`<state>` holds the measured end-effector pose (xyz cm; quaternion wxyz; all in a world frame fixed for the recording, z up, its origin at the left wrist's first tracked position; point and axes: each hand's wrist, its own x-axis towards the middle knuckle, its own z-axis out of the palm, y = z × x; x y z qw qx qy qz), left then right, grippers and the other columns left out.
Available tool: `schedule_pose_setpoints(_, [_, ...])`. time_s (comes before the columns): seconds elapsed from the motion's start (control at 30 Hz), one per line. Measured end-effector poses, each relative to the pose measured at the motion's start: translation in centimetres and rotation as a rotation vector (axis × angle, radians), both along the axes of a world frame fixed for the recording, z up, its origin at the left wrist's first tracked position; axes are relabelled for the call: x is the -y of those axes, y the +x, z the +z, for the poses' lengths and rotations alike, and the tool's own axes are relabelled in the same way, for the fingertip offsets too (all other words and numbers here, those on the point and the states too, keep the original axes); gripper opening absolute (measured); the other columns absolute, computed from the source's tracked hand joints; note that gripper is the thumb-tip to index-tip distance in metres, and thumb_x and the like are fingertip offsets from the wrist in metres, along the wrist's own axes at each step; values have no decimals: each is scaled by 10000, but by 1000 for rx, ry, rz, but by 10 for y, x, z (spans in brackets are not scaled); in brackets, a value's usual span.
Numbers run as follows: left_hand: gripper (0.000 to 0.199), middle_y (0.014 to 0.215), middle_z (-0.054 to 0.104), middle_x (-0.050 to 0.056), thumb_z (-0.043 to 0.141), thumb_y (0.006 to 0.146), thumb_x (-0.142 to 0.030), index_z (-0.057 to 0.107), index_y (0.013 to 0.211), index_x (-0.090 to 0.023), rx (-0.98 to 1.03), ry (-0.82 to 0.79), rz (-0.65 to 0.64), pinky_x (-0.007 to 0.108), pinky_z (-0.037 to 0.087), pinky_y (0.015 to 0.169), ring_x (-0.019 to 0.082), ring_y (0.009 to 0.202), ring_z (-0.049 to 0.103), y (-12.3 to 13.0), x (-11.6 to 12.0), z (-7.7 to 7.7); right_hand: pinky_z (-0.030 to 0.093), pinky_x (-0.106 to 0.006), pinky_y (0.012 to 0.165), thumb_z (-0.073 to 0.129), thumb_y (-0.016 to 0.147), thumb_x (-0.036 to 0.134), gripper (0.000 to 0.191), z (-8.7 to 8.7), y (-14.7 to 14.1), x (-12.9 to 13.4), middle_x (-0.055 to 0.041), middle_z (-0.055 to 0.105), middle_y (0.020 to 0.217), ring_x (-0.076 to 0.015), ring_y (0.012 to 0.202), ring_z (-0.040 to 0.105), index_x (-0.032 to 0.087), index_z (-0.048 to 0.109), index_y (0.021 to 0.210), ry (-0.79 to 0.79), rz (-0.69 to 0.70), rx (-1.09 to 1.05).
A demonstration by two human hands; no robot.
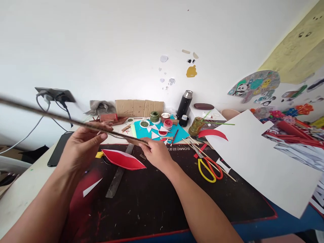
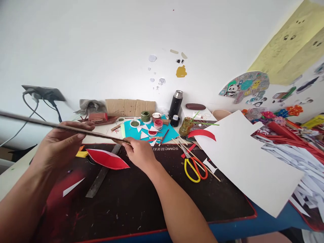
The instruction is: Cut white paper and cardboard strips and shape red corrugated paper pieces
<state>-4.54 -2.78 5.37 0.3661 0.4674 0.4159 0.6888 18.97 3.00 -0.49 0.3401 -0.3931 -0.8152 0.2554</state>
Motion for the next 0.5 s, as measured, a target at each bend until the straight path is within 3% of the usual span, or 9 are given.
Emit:
schedule_pose_setpoints(0.07, [301,894,786,5,966,701,-465,746,745,-264,-63,87,38,425,486,1128,270,1074,680,-12,-1,-4,528,-369,777,596,1047,323,294,2,3,-2,-98,836,1029,-320,906,781,264,765,1280,25,-15,15])
schedule_pose_setpoints(0.17, [440,1005,810,109,957,596,-648,781,729,-268,-291,79,-163,512,536,1031,375,1140,682,-28,-5,-11,520,-355,757,599,1007,235,326,3,7,-4,-60,832,960,-295,831,770,297,764,1280,14,-63,-36])
schedule_pose_setpoints(0.37, [375,1124,825,121,933,629,-583,778,775,-274,-425,89,-174,522,500,1082,398,1207,679,-37,-15,-21,505,-346,712,576,1027,238,336,0,4,-5,-29,769,750,-271,684,721,256,753,1312,-122,-69,-112])
schedule_pose_setpoints(0.5, [516,1006,837,118,979,475,-632,731,718,-250,-351,24,-149,579,474,1115,417,1171,708,-40,-24,-30,505,-308,669,560,1051,222,340,1,1,-1,2,748,724,-211,584,679,248,738,1339,-252,-32,-140])
